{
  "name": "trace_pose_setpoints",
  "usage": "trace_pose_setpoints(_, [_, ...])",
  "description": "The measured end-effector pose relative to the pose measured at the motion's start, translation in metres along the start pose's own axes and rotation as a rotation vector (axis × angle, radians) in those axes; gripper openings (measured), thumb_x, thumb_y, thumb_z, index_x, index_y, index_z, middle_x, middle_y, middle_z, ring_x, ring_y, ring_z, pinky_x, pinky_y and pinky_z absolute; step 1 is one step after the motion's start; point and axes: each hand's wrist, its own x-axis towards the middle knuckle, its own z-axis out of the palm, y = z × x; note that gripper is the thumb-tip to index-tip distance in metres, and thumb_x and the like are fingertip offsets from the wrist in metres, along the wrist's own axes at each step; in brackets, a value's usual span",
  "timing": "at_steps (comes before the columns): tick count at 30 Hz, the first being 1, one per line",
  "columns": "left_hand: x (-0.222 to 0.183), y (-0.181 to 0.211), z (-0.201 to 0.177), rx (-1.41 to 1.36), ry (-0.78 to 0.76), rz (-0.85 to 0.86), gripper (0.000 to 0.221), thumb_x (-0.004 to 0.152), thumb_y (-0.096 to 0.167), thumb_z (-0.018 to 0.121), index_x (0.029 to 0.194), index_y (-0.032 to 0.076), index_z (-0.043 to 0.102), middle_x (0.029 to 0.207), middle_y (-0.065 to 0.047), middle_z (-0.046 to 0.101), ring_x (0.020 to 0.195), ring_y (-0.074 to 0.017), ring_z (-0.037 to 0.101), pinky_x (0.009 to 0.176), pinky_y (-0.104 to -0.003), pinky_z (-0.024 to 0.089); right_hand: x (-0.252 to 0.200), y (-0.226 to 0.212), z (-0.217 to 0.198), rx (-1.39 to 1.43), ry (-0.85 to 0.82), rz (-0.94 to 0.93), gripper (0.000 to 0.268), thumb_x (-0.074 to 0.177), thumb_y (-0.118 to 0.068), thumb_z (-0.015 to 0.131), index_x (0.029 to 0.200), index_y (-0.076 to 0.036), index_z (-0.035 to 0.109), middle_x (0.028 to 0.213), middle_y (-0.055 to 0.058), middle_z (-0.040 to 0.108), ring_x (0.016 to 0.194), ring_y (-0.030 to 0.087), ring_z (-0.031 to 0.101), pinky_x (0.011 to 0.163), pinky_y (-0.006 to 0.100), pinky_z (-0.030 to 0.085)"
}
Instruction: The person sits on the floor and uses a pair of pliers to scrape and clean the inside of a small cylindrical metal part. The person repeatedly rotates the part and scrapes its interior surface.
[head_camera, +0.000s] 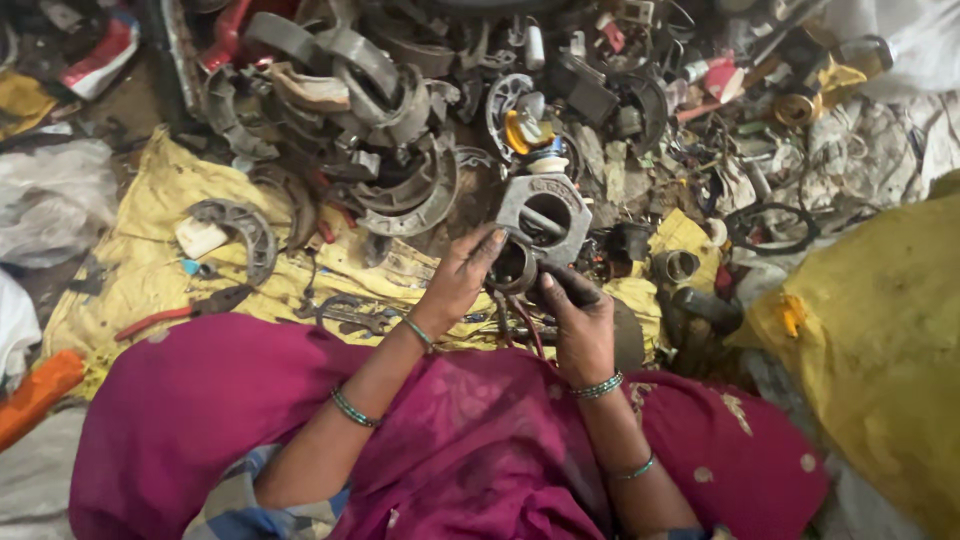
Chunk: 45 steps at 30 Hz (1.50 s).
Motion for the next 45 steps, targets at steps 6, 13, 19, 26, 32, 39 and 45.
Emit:
trace_pose_setpoints(6, [-0.001,-0.007,0.004,-0.143,-0.075,-0.018,0.037,0.112,0.031,0.055,0.118,-0.003,0.068,0.103,-0.002,0.068,0.098,-0.0075,0.058,0.090,-0.026,0.050,-0.001,-0.005,0.000,-0.176,0.019,-0.147,0.028,0.097,-0.004,0.070,0.124,0.002,0.072,0.112,0.006,0.076,0.096,0.011,0.071,0.086,0.026,0.059])
trace_pose_setpoints(13, [-0.003,-0.001,0.002,0.017,0.020,-0.036,0.041,0.107,0.035,0.055,0.118,-0.003,0.068,0.103,-0.004,0.073,0.099,-0.0083,0.064,0.091,-0.026,0.051,-0.009,-0.017,0.004,-0.609,0.032,-0.466,0.021,0.093,0.004,0.073,0.113,-0.002,0.077,0.103,0.008,0.077,0.090,0.010,0.072,0.076,0.025,0.059])
trace_pose_setpoints(19, [-0.003,0.010,0.001,-0.027,-0.005,-0.083,0.038,0.109,0.033,0.055,0.116,-0.002,0.070,0.098,-0.007,0.071,0.094,-0.0098,0.060,0.086,-0.027,0.052,-0.010,-0.019,0.008,-0.498,0.027,-0.377,0.016,0.093,0.001,0.073,0.109,0.002,0.075,0.101,0.007,0.077,0.088,0.011,0.073,0.079,0.025,0.061])
trace_pose_setpoints(26, [-0.004,0.037,0.001,-0.015,-0.170,0.195,0.028,0.111,0.023,0.055,0.122,0.002,0.069,0.116,-0.007,0.072,0.113,-0.0151,0.066,0.101,-0.029,0.051,-0.006,-0.018,-0.001,-0.106,-0.002,-0.053,0.016,0.093,-0.001,0.072,0.108,0.005,0.074,0.098,0.007,0.078,0.087,0.012,0.073,0.081,0.027,0.061])
trace_pose_setpoints(32, [-0.006,0.050,0.008,0.122,-0.196,0.224,0.032,0.098,0.011,0.069,0.128,0.001,0.065,0.117,-0.010,0.070,0.111,-0.0192,0.067,0.097,-0.031,0.052,-0.001,-0.005,-0.008,-0.318,0.097,-0.161,0.015,0.093,0.001,0.070,0.106,0.006,0.075,0.093,0.007,0.076,0.081,0.011,0.070,0.076,0.027,0.061])
trace_pose_setpoints(39, [-0.006,0.045,0.009,0.184,-0.209,0.212,0.032,0.097,0.007,0.068,0.129,0.001,0.066,0.118,-0.011,0.072,0.111,-0.0204,0.070,0.097,-0.031,0.054,0.004,-0.002,-0.020,-0.567,0.047,-0.191,0.009,0.092,-0.002,0.068,0.099,0.003,0.072,0.083,0.001,0.071,0.075,0.007,0.062,0.069,0.025,0.055])
trace_pose_setpoints(45, [-0.008,0.036,0.012,0.206,-0.203,0.208,0.027,0.099,0.007,0.066,0.125,0.000,0.065,0.114,-0.013,0.071,0.109,-0.0222,0.070,0.095,-0.033,0.053,0.005,-0.006,-0.015,-0.787,0.075,-0.108,0.009,0.089,-0.008,0.064,0.090,0.001,0.067,0.070,0.007,0.065,0.063,0.011,0.056,0.060,0.030,0.050])
